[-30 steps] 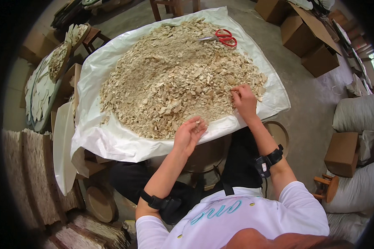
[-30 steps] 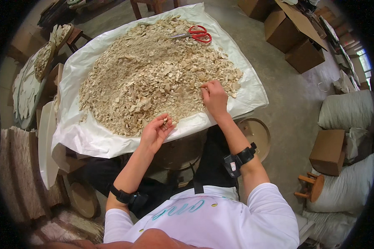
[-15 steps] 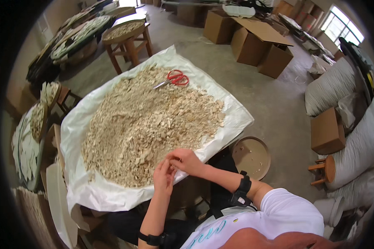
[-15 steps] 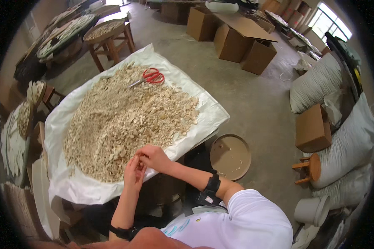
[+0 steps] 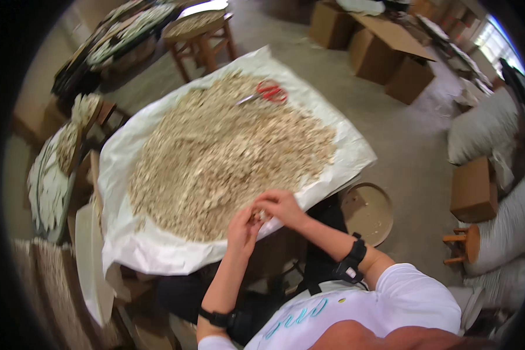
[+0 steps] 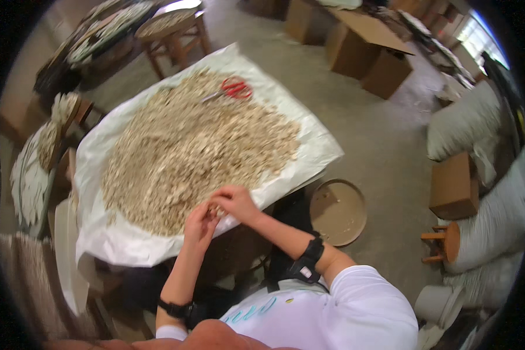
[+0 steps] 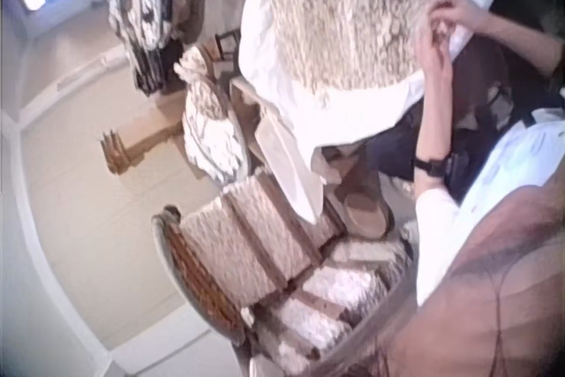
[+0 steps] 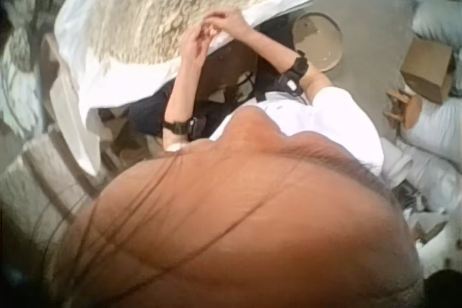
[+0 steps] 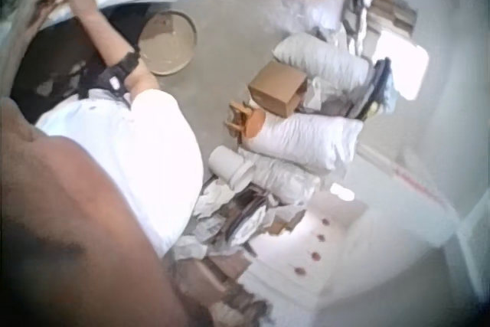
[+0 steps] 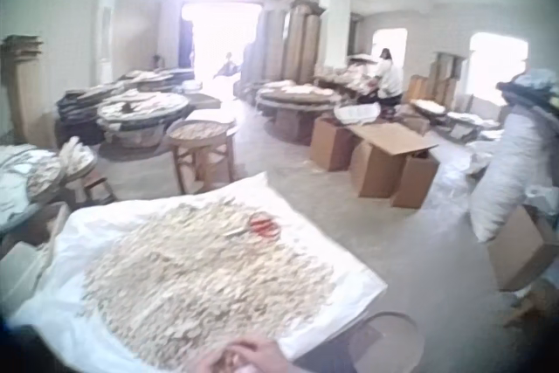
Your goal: The recorder sorts and inspects dried seafood pieces on a cloth and uses scissors to trim individual pieces.
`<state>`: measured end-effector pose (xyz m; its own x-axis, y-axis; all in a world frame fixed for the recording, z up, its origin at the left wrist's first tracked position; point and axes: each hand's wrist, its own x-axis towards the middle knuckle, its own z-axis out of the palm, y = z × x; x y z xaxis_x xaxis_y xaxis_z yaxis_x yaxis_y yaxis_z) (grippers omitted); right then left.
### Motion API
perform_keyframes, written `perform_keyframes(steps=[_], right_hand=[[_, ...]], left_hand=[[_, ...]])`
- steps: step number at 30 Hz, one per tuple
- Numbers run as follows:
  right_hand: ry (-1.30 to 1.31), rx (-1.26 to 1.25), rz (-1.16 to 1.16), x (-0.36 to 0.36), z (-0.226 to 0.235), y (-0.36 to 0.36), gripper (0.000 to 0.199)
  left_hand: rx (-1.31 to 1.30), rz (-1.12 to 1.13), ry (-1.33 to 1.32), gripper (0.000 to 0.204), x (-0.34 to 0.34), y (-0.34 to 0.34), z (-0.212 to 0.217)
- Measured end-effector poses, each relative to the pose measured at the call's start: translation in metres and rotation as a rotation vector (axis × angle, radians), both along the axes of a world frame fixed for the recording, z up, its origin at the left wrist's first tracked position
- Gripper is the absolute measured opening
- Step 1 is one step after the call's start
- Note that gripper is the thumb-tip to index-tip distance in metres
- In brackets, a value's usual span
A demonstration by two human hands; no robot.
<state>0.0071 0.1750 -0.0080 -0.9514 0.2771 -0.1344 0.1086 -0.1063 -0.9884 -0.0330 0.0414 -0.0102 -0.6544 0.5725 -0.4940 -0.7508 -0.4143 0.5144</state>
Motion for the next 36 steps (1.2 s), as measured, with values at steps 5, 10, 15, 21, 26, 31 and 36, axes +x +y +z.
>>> perform_keyframes(steps=[5, 10, 15, 21, 26, 31, 36], right_hand=[[0.062, 0.434, -0.183, -0.001, -0.016, 0.025, 0.009], [0.123, 0.701, -0.361, -0.029, -0.024, 0.057, 0.012], [0.209, 0.995, -0.284, -0.054, -0.017, 0.054, 0.014], [0.052, 1.028, -0.321, -0.059, -0.021, 0.062, 0.01], [0.138, 1.107, -0.296, -0.066, -0.022, 0.057, 0.007], [0.125, 0.98, -0.346, -0.066, -0.024, 0.062, 0.009], [0.144, 1.117, -0.306, -0.066, -0.021, 0.057, 0.011]], left_hand=[[0.014, 0.005, -0.038, 0.024, -0.005, 0.006, 0.0], [0.015, 0.03, -0.112, 0.026, -0.006, -0.003, -0.002], [0.007, 0.024, -0.133, 0.024, -0.006, -0.003, -0.003], [0.015, 0.015, -0.153, 0.022, -0.004, -0.004, -0.002], [0.027, 0.001, -0.158, 0.02, -0.004, -0.002, -0.002], [0.026, 0.003, -0.144, 0.019, -0.004, -0.004, -0.001], [0.033, -0.021, -0.128, 0.019, -0.002, -0.002, 0.0]])
